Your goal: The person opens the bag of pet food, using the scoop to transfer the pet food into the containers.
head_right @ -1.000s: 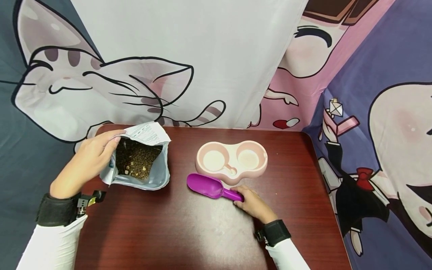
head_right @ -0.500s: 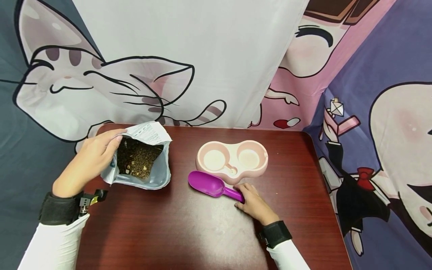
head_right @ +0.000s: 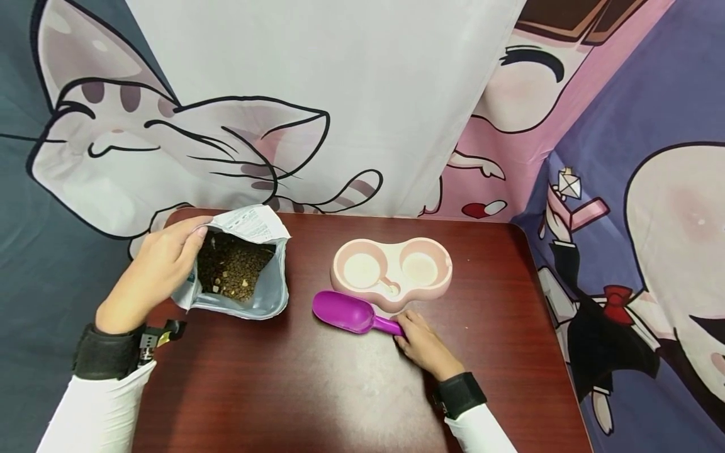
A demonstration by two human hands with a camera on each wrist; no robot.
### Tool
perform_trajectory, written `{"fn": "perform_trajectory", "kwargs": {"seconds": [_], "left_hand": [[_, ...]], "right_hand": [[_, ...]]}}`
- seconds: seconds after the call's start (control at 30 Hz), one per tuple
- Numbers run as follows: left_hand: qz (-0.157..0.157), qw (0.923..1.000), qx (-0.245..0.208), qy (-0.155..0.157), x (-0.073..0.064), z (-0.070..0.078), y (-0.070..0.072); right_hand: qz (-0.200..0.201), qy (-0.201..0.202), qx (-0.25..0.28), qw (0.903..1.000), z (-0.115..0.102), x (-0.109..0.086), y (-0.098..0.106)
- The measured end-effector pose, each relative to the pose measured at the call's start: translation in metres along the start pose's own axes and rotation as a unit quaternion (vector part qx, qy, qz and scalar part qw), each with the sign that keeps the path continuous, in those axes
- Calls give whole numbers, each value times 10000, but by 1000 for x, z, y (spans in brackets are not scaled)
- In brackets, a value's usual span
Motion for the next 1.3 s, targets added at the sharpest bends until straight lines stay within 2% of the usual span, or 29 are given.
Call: {"fn": "perform_trajectory", "kwargs": {"seconds": [0.2, 0.4, 0.6, 0.83, 1.03, 1.3], "left_hand": [[231, 9997, -4, 90, 2, 1, 3], [70, 9998, -4, 163, 2, -1, 1], [22, 9999, -29, 164, 1, 0, 0], [24, 9999, 32, 140, 2, 0, -1], [-10, 9998, 70, 167, 3, 2, -1], [-51, 9997, 28, 222, 3, 2, -2]], "right_hand": [[-204, 99, 140, 9996, -5, 3, 0], [-442, 100, 438, 9980, -6, 5, 2], [-392, 167, 587, 9974, -8, 6, 13], [-249, 305, 722, 9966, -16, 10, 38], [-367, 320, 524, 9974, -29, 15, 65], [-146, 734, 669, 9950, -49, 23, 102]]}}
Point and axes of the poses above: each hand's wrist, its own x-axis towards the middle knuckle, its own y-axis out of the back of the hand, z = x × y, the point moved 8 cm from there along x, towards the middle knuckle, and after that the axes turned 6 degrees about -x, right-handed, at the moved point
